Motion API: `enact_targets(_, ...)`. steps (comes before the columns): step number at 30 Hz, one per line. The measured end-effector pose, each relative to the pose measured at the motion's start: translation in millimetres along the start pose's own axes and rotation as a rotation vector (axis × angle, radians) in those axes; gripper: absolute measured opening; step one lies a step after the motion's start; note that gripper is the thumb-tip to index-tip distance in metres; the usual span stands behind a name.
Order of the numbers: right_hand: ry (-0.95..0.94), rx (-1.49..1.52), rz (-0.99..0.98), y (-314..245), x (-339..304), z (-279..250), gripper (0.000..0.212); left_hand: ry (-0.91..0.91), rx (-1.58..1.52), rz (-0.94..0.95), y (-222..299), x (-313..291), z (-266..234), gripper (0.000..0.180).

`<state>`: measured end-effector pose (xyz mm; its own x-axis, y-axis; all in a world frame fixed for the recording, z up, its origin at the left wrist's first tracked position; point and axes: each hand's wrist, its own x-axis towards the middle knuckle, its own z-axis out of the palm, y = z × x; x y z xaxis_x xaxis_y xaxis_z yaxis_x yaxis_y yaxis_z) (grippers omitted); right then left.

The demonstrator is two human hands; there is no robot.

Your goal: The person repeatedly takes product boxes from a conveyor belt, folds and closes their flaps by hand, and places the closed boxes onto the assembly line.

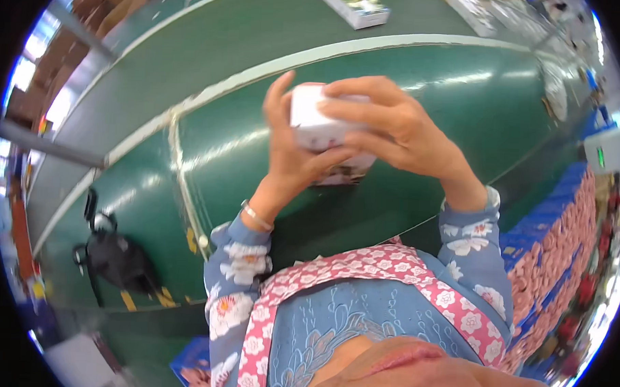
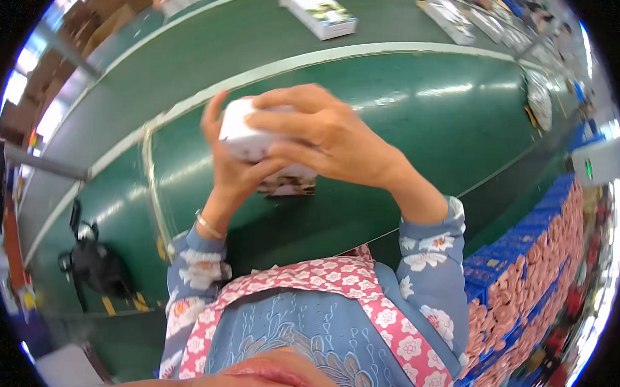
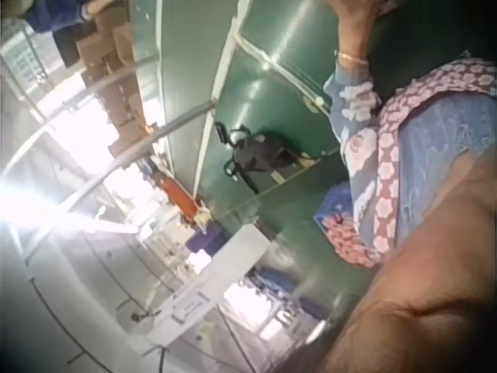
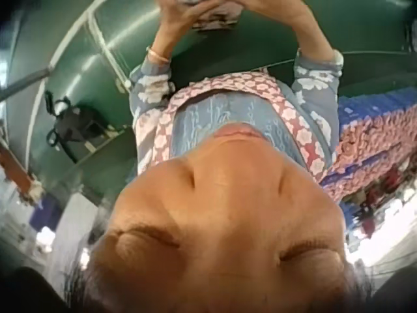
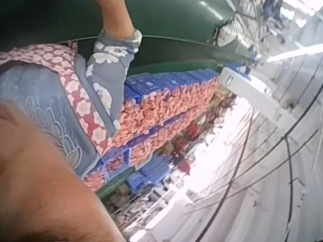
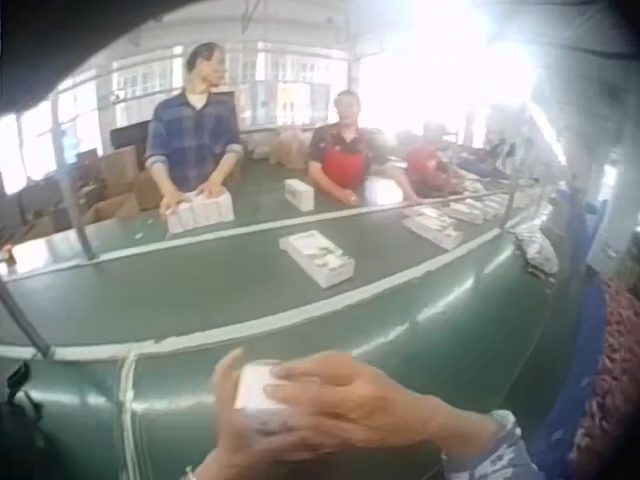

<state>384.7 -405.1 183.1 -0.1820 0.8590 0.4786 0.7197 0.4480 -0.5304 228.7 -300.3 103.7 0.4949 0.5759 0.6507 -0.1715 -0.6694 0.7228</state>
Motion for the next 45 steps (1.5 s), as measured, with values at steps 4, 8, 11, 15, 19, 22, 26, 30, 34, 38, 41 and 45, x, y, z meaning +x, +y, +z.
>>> enact_targets(4,0.132,-0.102,-0.059,-2.9,-2.7,21.0,0.035,-0.044,-0.211,-0.165,-9.2,-7.4,1.4,0.096)
enact_targets(8,0.151,0.230,0.148,-6.2,2.6,19.8,0.031,-0.078,-0.276,-0.196,-10.5,-13.2,-2.7,0.097)
enact_targets(11,0.090,0.230,0.130,-4.9,7.0,19.2,0.030,-0.066,-0.187,-0.130,-12.8,-14.4,-9.0,0.096)
enact_targets(15,-0.011,0.152,0.048,1.0,10.4,10.6,0.028,-0.082,-0.218,-0.175,-11.1,-15.1,-10.7,0.095)
enact_targets(19,-0.083,0.217,0.051,8.3,14.6,0.9,0.028,-0.094,-0.216,-0.196,-13.6,-14.3,-10.3,0.094)
enact_targets(22,-0.085,0.282,0.077,12.0,14.1,1.6,0.027,0.058,-0.341,-0.133,-12.5,-17.1,0.1,0.092)
enact_targets(26,-0.033,0.311,0.057,14.7,9.5,5.2,0.027,0.205,-0.039,0.153,-6.8,-6.3,-4.7,0.066)
enact_targets(30,0.011,0.303,0.083,12.2,9.4,7.6,0.027,0.192,-0.169,-0.005,12.7,-8.0,1.5,0.059)
enact_targets(34,0.023,0.321,0.069,18.9,10.0,4.9,0.026,0.293,-0.300,-0.026,17.7,-8.3,8.9,0.047)
enact_targets(38,0.048,0.345,0.073,22.6,9.3,7.7,0.026,0.243,-0.192,-0.114,24.0,-5.5,5.6,0.041)
enact_targets(41,0.053,0.351,0.062,19.9,10.0,7.9,0.025,0.223,-0.161,-0.117,21.2,-7.3,5.4,0.041)
enact_targets(45,0.033,0.370,0.065,21.0,12.9,7.6,0.025,0.252,-0.317,-0.221,25.2,-6.4,8.8,0.041)
